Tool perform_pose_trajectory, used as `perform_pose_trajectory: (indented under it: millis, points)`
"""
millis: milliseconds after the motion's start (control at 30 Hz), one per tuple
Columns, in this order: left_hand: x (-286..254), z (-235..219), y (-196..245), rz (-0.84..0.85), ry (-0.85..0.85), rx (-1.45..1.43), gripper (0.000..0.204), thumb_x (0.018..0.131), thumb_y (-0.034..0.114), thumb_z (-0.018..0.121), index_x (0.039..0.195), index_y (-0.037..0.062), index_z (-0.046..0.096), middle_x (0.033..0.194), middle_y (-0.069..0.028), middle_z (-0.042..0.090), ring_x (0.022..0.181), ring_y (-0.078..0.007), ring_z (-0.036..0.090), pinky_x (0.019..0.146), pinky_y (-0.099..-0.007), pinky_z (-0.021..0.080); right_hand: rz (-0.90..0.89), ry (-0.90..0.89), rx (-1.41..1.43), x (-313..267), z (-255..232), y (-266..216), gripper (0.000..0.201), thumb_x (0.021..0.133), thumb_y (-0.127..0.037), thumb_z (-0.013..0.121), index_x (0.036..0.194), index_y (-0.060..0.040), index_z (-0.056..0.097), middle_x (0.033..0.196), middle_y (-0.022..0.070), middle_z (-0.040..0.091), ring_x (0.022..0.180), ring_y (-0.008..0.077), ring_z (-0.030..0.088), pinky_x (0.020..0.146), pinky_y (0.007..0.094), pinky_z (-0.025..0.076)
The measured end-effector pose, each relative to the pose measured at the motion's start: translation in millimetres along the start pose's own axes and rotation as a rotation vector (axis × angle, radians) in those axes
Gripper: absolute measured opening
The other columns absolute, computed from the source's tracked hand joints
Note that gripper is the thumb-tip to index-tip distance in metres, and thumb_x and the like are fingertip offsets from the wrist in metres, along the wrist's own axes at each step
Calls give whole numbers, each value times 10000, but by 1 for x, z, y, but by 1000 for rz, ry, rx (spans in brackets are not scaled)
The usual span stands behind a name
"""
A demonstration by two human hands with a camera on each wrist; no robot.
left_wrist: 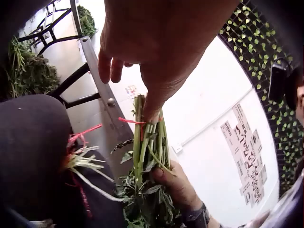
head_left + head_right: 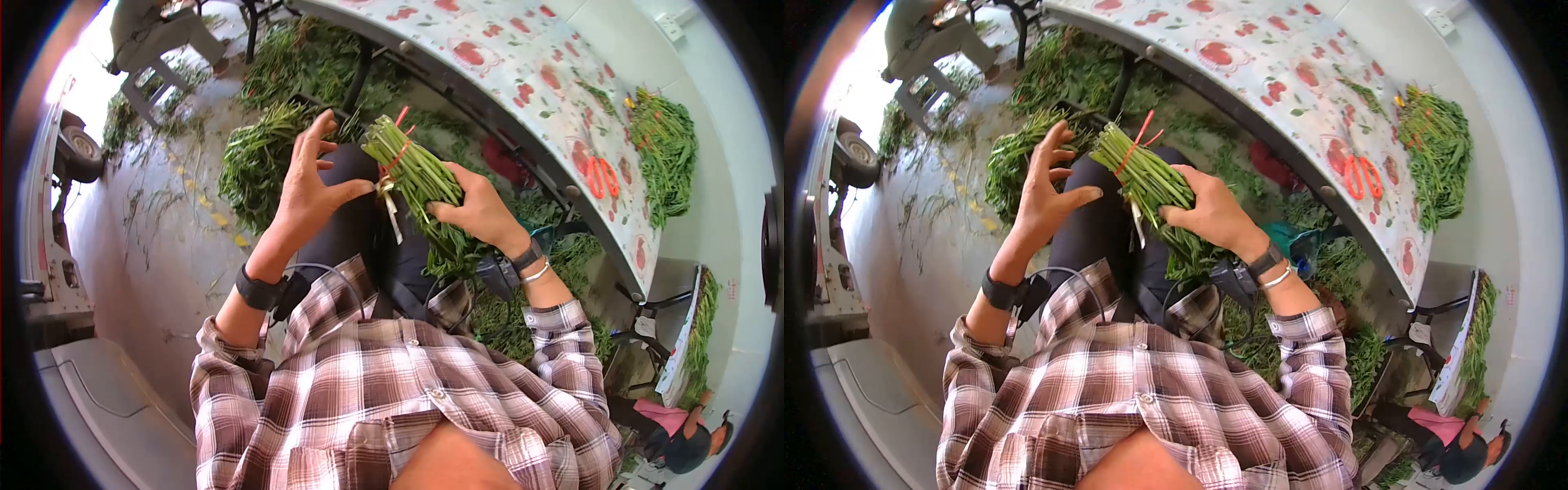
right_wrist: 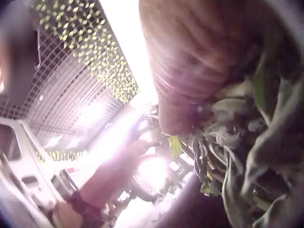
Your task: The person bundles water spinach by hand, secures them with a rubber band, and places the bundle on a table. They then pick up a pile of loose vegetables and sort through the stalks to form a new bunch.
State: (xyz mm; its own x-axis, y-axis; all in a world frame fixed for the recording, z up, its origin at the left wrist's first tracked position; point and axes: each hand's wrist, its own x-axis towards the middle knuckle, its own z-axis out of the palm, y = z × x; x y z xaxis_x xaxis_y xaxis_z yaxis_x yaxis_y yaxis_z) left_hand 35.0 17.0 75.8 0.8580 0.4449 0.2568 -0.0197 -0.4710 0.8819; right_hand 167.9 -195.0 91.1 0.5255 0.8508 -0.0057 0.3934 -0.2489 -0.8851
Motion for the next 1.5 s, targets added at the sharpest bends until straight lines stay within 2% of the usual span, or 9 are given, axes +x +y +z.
perform_pose_trajectory:
  millis: [167, 300, 433, 600, 800, 967, 1067, 1267, 1500]
  points:
    - [20, 27, 27, 37, -303, -513, 958, 663, 394, 760, 1371, 31, 226, 1335, -171, 371, 1243, -285, 353, 996, -405, 322, -37, 36, 177, -20, -26, -20, 468, 727, -139, 630, 1150, 21, 508, 967, 32, 605, 837, 93, 532, 778, 255, 433]
    - [34, 60, 62, 28, -542, -880, 861, 719, 368, 722, 1346, 5, 257, 1311, -169, 393, 1174, -230, 413, 1000, -381, 309, 47, 45, 253, -37, -40, -33, 378, 756, -111, 604, 1107, 11, 535, 920, 7, 593, 809, 55, 513, 731, 224, 429]
    - [33, 79, 98, 10, -584, -998, 772, 750, 383, 682, 1315, 10, 312, 1246, -138, 461, 1106, -196, 478, 935, -350, 389, 20, 32, 284, -47, -38, -24, 357, 772, -161, 611, 1080, 7, 547, 894, 0, 583, 788, 62, 508, 717, 239, 427]
    - [28, 99, 91, -123, -445, -1116, 278, 855, 228, 576, 1048, 43, 498, 959, -99, 590, 810, -163, 599, 721, -310, 506, 16, 54, 370, -53, -36, -9, 465, 789, -252, 644, 1153, 6, 511, 977, 17, 580, 860, 65, 509, 774, 241, 423]
    - [30, 102, 87, -214, -261, -1192, 238, 840, 219, 603, 992, 57, 520, 896, -76, 598, 769, -148, 597, 635, -297, 512, -119, 134, 5, -69, -24, -27, 887, 670, -180, 734, 1374, -50, 210, 1220, 120, 484, 1082, 188, 494, 921, 307, 382]
    - [24, 110, 90, -194, -149, -1174, 282, 826, 229, 627, 1040, 83, 515, 979, -55, 556, 883, -172, 572, 704, -318, 500, -65, 251, 24, -72, -6, -11, 816, 683, -63, 730, 1355, -38, 268, 1203, 72, 498, 1074, 131, 469, 922, 287, 379]
    - [25, 99, 95, -212, -159, -1241, 311, 825, 254, 628, 1062, 89, 511, 1005, -50, 535, 942, -189, 554, 807, -334, 470, 26, 135, 372, -77, -11, -13, 684, 691, -2, 705, 1293, -20, 379, 1124, 38, 547, 1001, 94, 499, 879, 261, 406]
    - [22, 93, 95, -73, -242, -1302, 255, 811, 230, 620, 975, 70, 510, 954, -54, 539, 985, -229, 542, 908, -366, 407, -1, 84, 411, -80, -12, -21, 673, 667, 27, 685, 1275, -14, 399, 1092, 24, 561, 975, 88, 508, 863, 256, 411]
    - [7, 95, 95, -164, -245, -1324, 224, 781, 164, 643, 921, 63, 499, 903, -52, 557, 907, -208, 573, 783, -340, 458, -12, 74, 380, -81, -6, -22, 631, 684, -24, 674, 1257, 4, 412, 1081, 27, 559, 963, 84, 505, 864, 251, 402]
